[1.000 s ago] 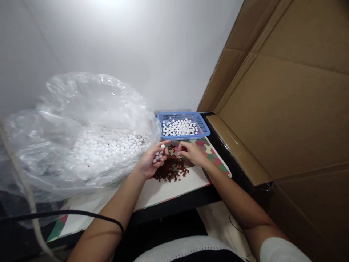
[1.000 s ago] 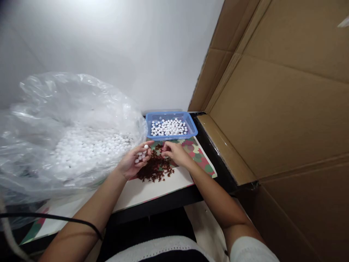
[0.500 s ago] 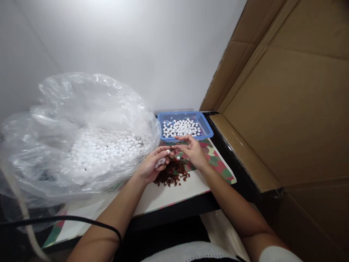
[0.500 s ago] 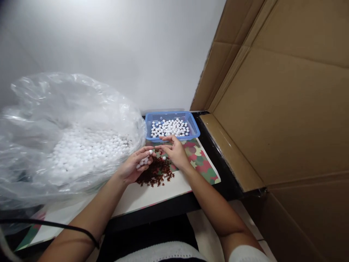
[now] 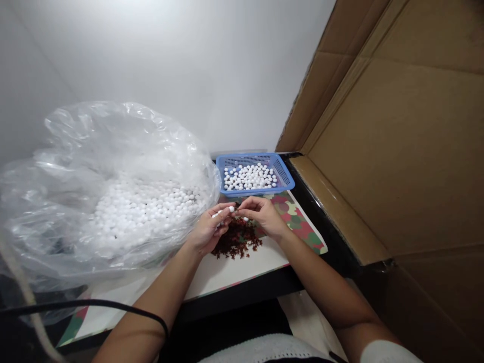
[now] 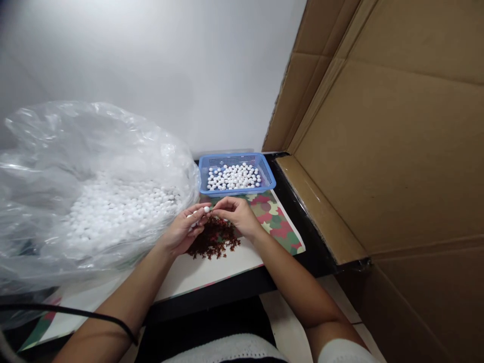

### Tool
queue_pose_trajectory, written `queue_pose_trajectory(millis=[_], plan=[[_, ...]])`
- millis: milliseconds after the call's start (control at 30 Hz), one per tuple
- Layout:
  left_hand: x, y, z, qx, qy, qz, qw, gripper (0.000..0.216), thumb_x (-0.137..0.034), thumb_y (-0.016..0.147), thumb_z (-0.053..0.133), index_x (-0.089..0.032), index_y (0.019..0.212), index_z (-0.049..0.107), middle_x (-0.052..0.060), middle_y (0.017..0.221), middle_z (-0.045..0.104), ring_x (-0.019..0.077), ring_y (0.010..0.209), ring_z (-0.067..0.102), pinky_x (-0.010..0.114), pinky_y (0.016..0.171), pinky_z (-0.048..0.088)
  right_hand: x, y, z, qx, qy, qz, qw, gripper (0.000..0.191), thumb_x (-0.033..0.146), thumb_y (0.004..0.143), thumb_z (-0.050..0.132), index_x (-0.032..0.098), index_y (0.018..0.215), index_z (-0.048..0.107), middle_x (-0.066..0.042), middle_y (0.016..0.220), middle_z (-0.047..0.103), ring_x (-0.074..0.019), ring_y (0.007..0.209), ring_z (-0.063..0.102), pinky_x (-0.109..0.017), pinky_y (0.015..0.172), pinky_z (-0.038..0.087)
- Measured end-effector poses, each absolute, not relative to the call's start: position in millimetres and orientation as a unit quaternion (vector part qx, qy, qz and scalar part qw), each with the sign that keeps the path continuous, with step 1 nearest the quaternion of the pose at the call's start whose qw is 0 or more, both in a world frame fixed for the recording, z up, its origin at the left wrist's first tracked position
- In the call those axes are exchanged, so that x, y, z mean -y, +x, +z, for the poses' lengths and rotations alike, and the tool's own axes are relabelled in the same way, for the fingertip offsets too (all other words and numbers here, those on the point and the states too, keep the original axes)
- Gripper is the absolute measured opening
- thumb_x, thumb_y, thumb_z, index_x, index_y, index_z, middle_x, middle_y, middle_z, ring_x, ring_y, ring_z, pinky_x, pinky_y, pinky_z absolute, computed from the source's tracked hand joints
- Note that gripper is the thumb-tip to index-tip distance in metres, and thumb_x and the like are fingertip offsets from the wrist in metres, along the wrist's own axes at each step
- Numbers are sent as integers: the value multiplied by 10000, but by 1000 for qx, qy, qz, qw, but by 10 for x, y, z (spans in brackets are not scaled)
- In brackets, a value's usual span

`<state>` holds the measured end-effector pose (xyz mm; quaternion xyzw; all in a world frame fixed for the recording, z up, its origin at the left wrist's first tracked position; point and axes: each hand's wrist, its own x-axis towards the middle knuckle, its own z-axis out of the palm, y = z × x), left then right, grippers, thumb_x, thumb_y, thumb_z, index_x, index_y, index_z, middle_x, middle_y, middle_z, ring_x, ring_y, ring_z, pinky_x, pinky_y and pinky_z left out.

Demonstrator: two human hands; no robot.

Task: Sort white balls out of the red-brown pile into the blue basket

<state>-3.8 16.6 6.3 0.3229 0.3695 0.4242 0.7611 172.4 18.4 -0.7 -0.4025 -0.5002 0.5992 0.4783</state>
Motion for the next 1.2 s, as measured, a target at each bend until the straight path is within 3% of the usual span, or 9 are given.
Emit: queue_pose_trajectory(millis=[433, 633, 800, 867, 1033, 1133, 1200], plan=[[-131, -17, 80, -395, 368, 411, 735, 336, -351, 723, 760, -115, 958, 715, -12, 651, 448, 24, 511, 306, 129, 382, 159, -189, 1699, -74, 497, -389, 613, 475, 199, 338, 723, 754, 169, 799, 685, -7, 790, 666, -128, 725, 593, -263, 721, 455], [-127, -14, 68, -406, 390, 392, 727, 384, -374, 735, 745, -114, 1015, 709, -28, 626, 409, 18, 491, 263, 141, 392, 129, -173, 1665, -77, 491, -397, 589, 505, 294, 346, 671, 802, 183, 735, 566, 39, 694, 584, -111, 664, 558, -239, 657, 451], [-131, -14, 62, -393, 387, 400, 732, 322, -349, 758, 723, -159, 1014, 680, -35, 619, 420, 27, 490, 297, 136, 388, 141, -166, 1633, -53, 527, -351, 596, 494, 351, 322, 743, 749, 230, 1055, 618, -6, 915, 676, -150, 845, 630, -283, 785, 494], [-134, -4, 61, -391, 379, 414, 730, 267, -332, 775, 705, -175, 986, 659, -38, 615, 432, 30, 487, 306, 132, 385, 148, -175, 1636, -46, 540, -340, 607, 474, 322, 322, 758, 732, 215, 1048, 645, -29, 969, 687, -165, 876, 641, -306, 817, 499], [-146, -18, 47, -393, 372, 402, 739, 267, -270, 768, 696, -151, 1000, 639, 24, 776, 579, 36, 539, 381, 122, 375, 182, -262, 1817, -32, 484, -374, 635, 473, 202, 306, 752, 721, 194, 884, 616, -3, 834, 649, -128, 740, 615, -228, 615, 463], [-150, -38, 44, -409, 368, 380, 743, 263, -233, 743, 709, -146, 978, 631, 35, 806, 599, 41, 570, 422, 113, 377, 193, -321, 2038, -28, 462, -390, 672, 428, 209, 293, 747, 702, 196, 865, 561, -3, 876, 636, -105, 686, 590, -209, 562, 431], [-150, -42, 48, -417, 364, 367, 747, 283, -267, 750, 705, -148, 997, 631, 42, 825, 601, 53, 599, 459, 113, 375, 197, -346, 2167, -44, 520, -425, 634, 383, 203, 308, 758, 686, 191, 877, 570, -1, 841, 629, -94, 623, 553, -212, 540, 418]])
